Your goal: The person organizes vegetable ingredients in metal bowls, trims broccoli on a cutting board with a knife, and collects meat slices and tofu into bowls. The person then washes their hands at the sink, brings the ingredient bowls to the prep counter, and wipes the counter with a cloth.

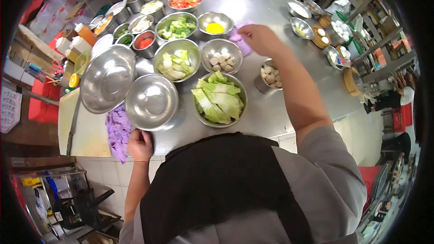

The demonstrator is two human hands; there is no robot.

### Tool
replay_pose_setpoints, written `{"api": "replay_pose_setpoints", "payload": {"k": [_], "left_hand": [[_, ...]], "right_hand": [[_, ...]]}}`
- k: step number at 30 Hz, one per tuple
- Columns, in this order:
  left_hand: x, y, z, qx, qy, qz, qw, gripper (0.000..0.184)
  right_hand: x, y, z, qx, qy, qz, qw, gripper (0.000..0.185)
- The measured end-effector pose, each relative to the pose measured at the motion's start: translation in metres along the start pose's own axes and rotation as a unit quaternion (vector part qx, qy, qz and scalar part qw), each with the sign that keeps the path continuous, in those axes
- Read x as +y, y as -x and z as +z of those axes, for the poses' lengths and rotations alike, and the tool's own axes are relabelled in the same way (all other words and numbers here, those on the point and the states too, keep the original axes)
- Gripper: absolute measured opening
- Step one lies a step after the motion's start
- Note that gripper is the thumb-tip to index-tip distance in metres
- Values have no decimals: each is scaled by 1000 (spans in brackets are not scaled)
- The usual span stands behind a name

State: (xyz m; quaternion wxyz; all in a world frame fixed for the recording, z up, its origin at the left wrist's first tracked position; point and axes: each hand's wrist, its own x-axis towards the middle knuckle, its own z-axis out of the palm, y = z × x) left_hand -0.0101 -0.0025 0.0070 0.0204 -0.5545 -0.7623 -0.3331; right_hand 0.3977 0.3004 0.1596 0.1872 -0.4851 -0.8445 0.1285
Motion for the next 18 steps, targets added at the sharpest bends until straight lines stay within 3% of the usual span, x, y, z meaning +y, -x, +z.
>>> {"api": "replay_pose_setpoints", "payload": {"k": [3,9,12,15,18], "left_hand": [[7,0,-3,-17,15,-20,1000,21],[1,1,1,-19,8,-1,1000,26],[7,0,-2,-40,6,-34,999,25],[-3,3,4,-25,12,0,1000,22],[3,-1,-7,-31,-15,12,999,17]], "right_hand": [[41,36,-36,35,20,97,994,27],[106,121,-20,-52,47,265,962,38],[79,148,16,-42,-212,415,884,40],[83,171,33,20,-318,366,875,38],[71,162,18,-67,-229,348,907,34]]}}
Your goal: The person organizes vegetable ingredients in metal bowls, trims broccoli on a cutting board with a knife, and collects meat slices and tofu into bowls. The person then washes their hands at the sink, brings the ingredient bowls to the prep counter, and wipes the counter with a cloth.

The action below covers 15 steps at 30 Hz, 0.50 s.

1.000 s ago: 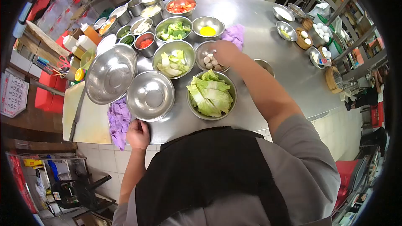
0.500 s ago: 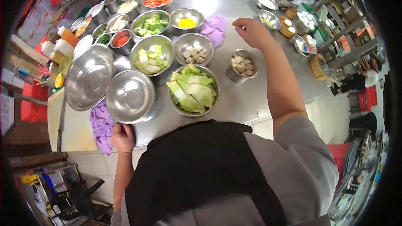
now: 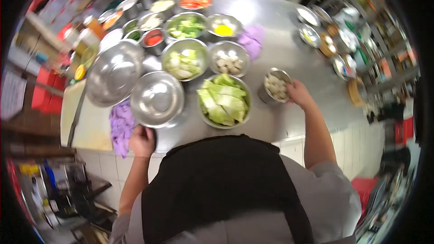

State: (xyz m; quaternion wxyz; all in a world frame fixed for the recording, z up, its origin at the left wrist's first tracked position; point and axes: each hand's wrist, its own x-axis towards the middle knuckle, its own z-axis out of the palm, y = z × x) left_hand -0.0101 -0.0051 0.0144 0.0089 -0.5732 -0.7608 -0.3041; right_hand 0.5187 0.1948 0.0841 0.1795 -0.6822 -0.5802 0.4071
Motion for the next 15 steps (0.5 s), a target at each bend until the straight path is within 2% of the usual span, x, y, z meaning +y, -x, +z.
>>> {"api": "replay_pose_setpoints", "payload": {"k": [3,6,10,13,15], "left_hand": [[3,0,-8,-14,-23,-23,999,14],[6,1,-13,-26,-7,-36,999,12],[8,-2,-17,-32,14,-26,999,11],[-3,-7,-33,-116,58,-2,992,13],[-19,-5,-28,-99,101,49,989,13]], "right_hand": [[2,-9,-10,29,94,-70,993,34],[-28,-18,-21,68,7,-119,991,34],[-129,-29,-6,5,-116,-179,977,31],[-201,-54,35,-64,-186,-172,965,27],[-252,-71,73,-113,-237,-166,951,24]]}}
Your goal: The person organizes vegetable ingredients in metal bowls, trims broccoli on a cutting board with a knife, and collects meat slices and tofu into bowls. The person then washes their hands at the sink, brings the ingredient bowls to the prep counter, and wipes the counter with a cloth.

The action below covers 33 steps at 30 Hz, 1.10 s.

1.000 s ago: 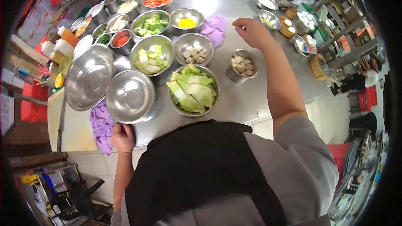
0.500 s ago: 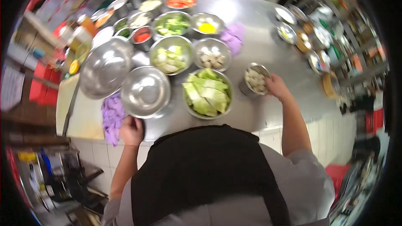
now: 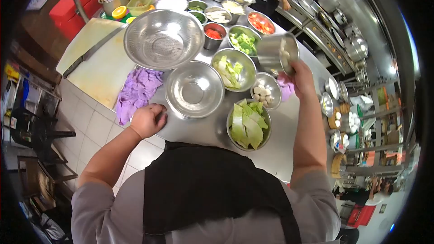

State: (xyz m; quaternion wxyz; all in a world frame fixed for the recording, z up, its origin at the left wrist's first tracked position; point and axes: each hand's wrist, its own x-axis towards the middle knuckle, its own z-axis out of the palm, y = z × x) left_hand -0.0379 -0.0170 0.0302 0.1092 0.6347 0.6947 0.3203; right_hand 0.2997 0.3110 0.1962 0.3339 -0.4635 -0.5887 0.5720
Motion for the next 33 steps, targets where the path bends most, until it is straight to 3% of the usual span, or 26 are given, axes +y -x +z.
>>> {"api": "replay_pose_setpoints", "payload": {"k": [2,6,10,14,17,25,26,29,33], "left_hand": [[-6,3,3,34,1,48,998,13],[-14,3,2,62,-11,54,997,11],[-19,-2,-4,65,32,63,995,13],[-38,-2,-1,64,48,90,993,19],[-47,-2,3,58,73,122,988,22],[-55,-4,0,50,73,126,988,22],[-54,-1,1,50,71,121,989,21],[-55,1,5,52,71,115,990,20],[-49,-2,3,65,92,100,989,19]], "right_hand": [[-13,-45,41,-47,40,-4,998,24],[-16,-148,119,-23,22,-31,999,29],[-21,-245,181,36,47,31,998,30],[-19,-316,242,105,35,24,994,29],[-20,-341,266,115,17,72,991,26],[4,-384,280,85,4,115,990,29],[0,-379,277,90,87,105,986,29],[-21,-373,250,104,300,30,948,33],[-105,-328,214,80,311,-92,942,35]]}}
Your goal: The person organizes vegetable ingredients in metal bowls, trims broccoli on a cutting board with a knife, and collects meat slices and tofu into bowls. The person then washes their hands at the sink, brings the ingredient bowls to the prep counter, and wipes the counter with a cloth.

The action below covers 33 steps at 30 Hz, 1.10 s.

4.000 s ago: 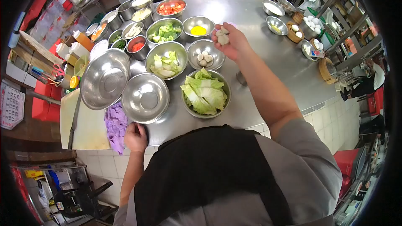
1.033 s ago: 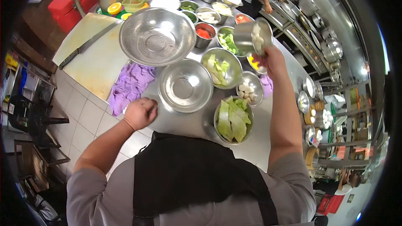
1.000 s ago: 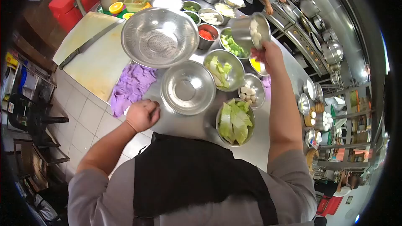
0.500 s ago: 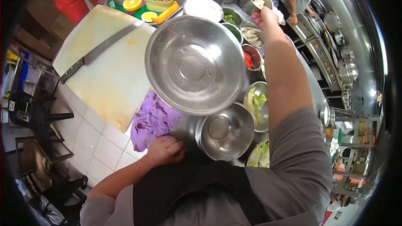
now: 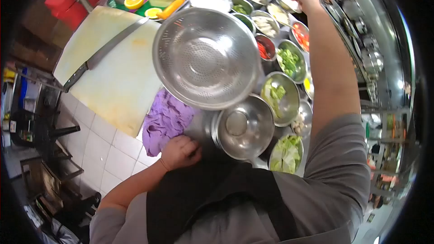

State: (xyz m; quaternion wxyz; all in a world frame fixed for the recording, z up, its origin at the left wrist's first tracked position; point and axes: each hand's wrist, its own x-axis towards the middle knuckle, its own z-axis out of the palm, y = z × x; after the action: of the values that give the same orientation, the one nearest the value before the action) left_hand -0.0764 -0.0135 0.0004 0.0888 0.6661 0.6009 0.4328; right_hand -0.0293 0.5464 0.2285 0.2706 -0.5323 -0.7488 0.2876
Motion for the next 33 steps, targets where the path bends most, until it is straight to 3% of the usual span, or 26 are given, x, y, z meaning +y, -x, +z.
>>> {"api": "replay_pose_setpoints", "payload": {"k": [1,4,6,9,11,13,14,15,16,18,20,23,29,33], "left_hand": [[3,0,1,6,6,-2,1000,19],[10,-1,1,1,10,-13,1000,15],[16,-2,1,-16,-2,-39,999,11],[18,-2,4,-9,-4,-18,1000,8],[21,-3,5,-5,-4,-18,1000,6],[23,-2,7,14,-11,-12,1000,5],[24,0,8,14,-16,-17,1000,5],[25,1,9,15,-23,-21,999,4],[26,0,10,18,-31,-24,999,4],[30,-2,11,20,-54,-18,998,4],[34,-3,11,19,-79,-20,996,3],[41,-3,16,13,-105,-31,994,3],[48,-5,23,13,-180,-33,983,7],[57,-10,33,1,-189,-164,968,14]], "right_hand": [[-14,15,-22,14,-28,-41,999,35],[-54,60,-91,72,92,-177,977,36],[-65,108,-122,108,107,-220,964,29],[-40,174,-164,84,248,-205,943,40],[21,195,-181,39,301,-146,942,39],[82,236,-189,-40,214,-62,974,41],[140,237,-196,-74,234,-10,969,37],[180,256,-194,-65,343,42,936,40],[257,274,-188,34,435,-69,897,45],[278,325,-173,-104,333,179,920,47],[285,373,-146,-111,114,277,948,41],[329,399,-123,-9,-180,267,947,35],[339,429,-170,47,-267,264,926,28],[380,461,-190,10,-286,272,919,28]]}}
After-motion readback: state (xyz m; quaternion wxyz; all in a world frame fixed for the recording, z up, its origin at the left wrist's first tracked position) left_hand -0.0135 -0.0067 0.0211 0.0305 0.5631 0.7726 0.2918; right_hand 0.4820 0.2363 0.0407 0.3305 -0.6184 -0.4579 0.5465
